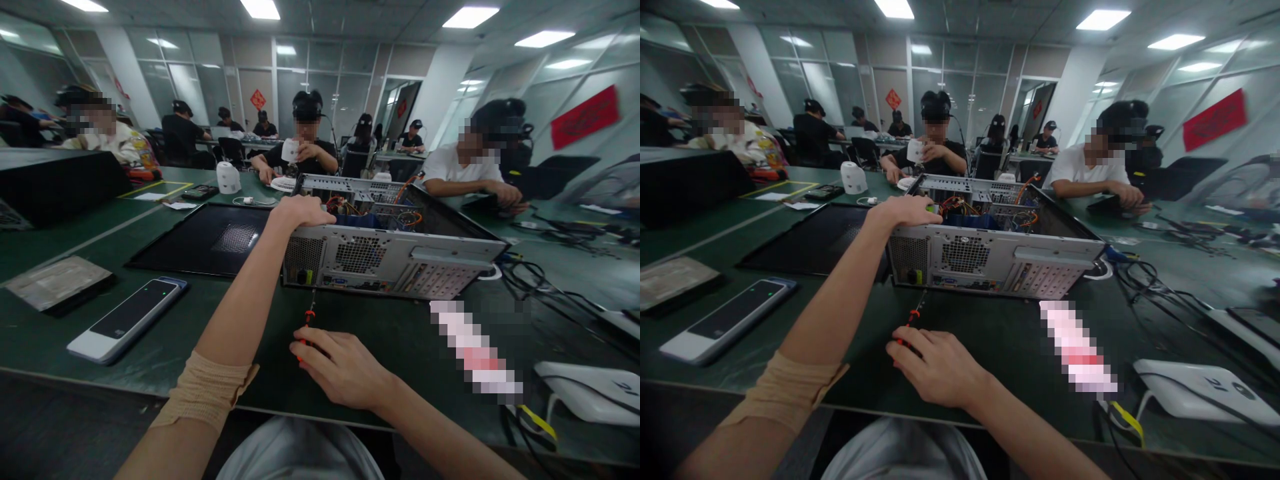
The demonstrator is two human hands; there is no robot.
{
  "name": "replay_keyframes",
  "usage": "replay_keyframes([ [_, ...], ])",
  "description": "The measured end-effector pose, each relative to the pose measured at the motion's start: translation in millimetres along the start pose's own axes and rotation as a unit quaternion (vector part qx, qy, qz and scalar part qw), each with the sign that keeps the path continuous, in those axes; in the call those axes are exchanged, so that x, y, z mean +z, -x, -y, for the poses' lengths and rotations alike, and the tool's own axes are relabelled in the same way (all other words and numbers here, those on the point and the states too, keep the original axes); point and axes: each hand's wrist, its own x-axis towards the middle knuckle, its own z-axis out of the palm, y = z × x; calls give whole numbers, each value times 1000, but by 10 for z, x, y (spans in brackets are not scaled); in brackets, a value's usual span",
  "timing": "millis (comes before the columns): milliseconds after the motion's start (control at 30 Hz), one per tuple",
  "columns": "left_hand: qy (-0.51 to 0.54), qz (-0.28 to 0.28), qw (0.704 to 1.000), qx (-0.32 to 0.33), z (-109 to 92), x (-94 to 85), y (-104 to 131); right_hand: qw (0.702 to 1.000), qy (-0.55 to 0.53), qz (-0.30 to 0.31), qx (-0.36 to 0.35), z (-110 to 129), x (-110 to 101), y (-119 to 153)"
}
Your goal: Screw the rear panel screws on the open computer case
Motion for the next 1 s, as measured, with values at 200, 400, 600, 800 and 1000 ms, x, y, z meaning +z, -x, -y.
replay_keyframes([
  [200, -6, 4, 1000, -1, -23, -13, 27, 1000, -12, 12, -9, 1, -35, -20],
  [400, -4, -1, 1000, -5, -18, -6, 13, 1000, -2, 8, 1, -17, -49, -15],
  [600, -5, 5, 1000, -2, -14, -6, 10, 999, -10, 13, 48, -32, -3, 14],
  [800, -2, 4, 1000, -4, -39, -22, 55, 1000, 8, -8, 10, -38, 29, 13],
  [1000, -2, 2, 1000, -3, -23, -12, 27, 1000, 18, -1, -6, -16, 17, -16],
])
